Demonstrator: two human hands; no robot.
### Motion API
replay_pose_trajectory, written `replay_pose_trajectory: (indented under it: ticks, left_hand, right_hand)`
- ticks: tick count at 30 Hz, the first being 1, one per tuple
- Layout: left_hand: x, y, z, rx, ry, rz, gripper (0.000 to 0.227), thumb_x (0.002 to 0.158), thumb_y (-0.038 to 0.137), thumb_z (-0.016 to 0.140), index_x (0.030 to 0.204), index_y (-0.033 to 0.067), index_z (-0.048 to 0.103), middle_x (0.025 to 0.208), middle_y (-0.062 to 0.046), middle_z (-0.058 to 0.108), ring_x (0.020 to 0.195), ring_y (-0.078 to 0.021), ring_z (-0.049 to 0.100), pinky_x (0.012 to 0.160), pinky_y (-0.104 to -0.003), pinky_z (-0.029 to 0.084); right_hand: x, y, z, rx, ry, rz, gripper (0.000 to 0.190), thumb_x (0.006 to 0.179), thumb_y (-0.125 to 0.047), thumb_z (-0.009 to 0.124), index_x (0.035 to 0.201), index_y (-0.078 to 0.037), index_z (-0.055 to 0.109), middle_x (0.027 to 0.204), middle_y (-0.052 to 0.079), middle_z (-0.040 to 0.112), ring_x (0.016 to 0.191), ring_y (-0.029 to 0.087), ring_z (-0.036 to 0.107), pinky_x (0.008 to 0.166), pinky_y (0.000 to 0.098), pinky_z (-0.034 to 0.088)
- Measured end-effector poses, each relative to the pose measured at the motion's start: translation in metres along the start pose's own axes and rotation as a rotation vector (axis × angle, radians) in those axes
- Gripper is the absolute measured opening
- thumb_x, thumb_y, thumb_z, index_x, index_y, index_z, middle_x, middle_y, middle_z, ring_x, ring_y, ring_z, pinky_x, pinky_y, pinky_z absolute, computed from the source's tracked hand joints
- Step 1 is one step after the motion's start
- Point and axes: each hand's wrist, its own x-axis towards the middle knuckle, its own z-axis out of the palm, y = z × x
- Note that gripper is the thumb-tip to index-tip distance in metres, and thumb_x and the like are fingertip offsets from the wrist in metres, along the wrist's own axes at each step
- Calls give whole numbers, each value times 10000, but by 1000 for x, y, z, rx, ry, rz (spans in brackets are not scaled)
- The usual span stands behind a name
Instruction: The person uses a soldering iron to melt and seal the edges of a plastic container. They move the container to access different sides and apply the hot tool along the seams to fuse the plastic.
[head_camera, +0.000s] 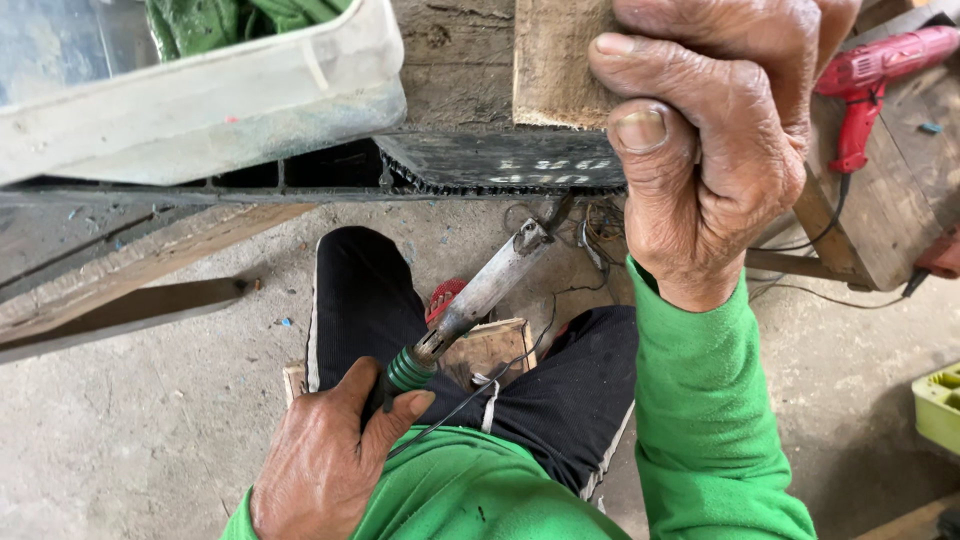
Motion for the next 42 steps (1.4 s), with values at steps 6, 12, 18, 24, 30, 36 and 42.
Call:
replay_pose_trajectory:
  ticks: [6,12,18,24,30,36,42]
  left_hand:
    - [14,-8,-17,-41,-58,-14,500,852,579,683,886,84,623,492,-273,573,545,-485,637,502,-548,474]
    - [14,-16,-17,-105,-67,31,534,856,573,704,792,53,604,474,-225,572,393,-368,604,448,-491,443]
    - [4,-22,-12,-176,-98,-66,477,801,547,738,882,84,654,456,-201,599,384,-299,634,441,-463,469]
    - [3,-27,-8,-148,-108,-75,547,822,601,727,851,58,663,476,-183,604,406,-276,638,463,-449,481]
    - [5,-29,-5,-164,-49,0,512,807,564,682,845,54,660,473,-166,600,391,-280,610,469,-450,476]
    - [8,-23,-8,-145,-122,-124,539,821,598,708,865,62,665,490,-181,629,418,-306,660,471,-490,489]
    - [8,-14,-23,-27,-119,-100,541,824,622,682,909,88,661,494,-253,605,517,-428,685,525,-516,495]
  right_hand:
    - [4,-7,8,-16,26,23,299,1056,-325,661,1078,-48,770,1194,76,716,1129,218,555,1049,372,421]
    - [4,-21,9,-22,22,94,274,1110,-289,663,1111,-34,763,1223,74,711,1157,211,579,1032,353,444]
    - [-1,-21,8,-36,12,118,282,1133,-285,653,1131,-22,755,1194,83,711,1154,206,629,1050,332,484]
    - [-2,-24,11,22,32,138,324,1169,-335,648,1171,-26,745,1167,88,705,1141,182,660,968,286,509]
    - [-5,-21,9,16,29,152,321,1160,-332,647,1161,-26,744,1156,86,707,1137,184,663,995,295,530]
    - [-4,-17,10,16,24,117,316,1172,-336,658,1188,-34,751,1189,87,705,1164,181,659,987,291,513]
    - [-6,-14,9,5,21,137,327,1157,-347,653,1168,-36,754,1177,74,712,1163,186,648,1004,311,498]
